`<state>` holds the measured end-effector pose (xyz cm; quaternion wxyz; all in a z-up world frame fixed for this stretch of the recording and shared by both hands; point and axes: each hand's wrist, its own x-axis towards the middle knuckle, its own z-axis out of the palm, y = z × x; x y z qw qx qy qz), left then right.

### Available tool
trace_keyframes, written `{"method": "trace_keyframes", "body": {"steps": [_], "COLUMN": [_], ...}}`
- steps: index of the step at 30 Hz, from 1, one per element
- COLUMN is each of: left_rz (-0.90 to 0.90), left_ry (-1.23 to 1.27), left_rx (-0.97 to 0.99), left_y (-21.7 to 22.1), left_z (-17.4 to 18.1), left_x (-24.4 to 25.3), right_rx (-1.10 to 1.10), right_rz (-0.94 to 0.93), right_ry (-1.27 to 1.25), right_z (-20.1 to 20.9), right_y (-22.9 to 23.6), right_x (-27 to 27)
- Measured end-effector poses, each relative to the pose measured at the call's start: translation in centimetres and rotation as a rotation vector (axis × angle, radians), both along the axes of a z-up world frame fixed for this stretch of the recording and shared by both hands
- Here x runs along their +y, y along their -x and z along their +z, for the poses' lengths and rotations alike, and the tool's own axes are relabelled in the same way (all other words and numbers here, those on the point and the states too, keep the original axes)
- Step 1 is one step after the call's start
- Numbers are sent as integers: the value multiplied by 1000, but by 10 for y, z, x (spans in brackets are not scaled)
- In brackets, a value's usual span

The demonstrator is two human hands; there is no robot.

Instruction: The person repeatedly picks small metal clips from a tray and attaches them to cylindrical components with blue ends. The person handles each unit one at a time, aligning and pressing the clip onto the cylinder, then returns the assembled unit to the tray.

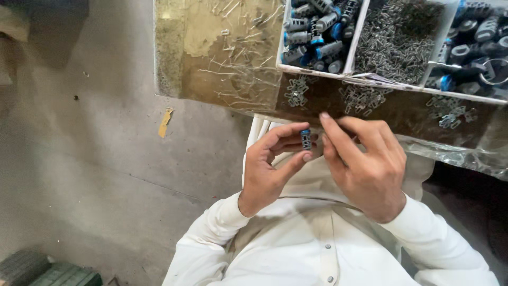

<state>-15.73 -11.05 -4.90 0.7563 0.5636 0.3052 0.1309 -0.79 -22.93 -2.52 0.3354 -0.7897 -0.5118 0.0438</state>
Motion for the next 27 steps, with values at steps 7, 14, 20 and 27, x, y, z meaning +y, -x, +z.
{"method": "trace_keyframes", "body": {"steps": [7,14,20,27], "left_rz": [68,41,-30,-150], "left_ry": [-2,29,110,-29], "left_rx": [6,-26,-64,-26], "left_y": [10,2,-10,-18], "left_z": [-2,-6,-2,2], "left_x": [8,3,-12,-18], "right_rx": [-98,105,331,470], "right_rz": [21,-9,-162,-239], "right_ry": [38,-49,-90,-167], "right_z": [3,-6,-12,-6], "right_y": [1,-4,11,12], "right_x": [24,2,-20,-41]}}
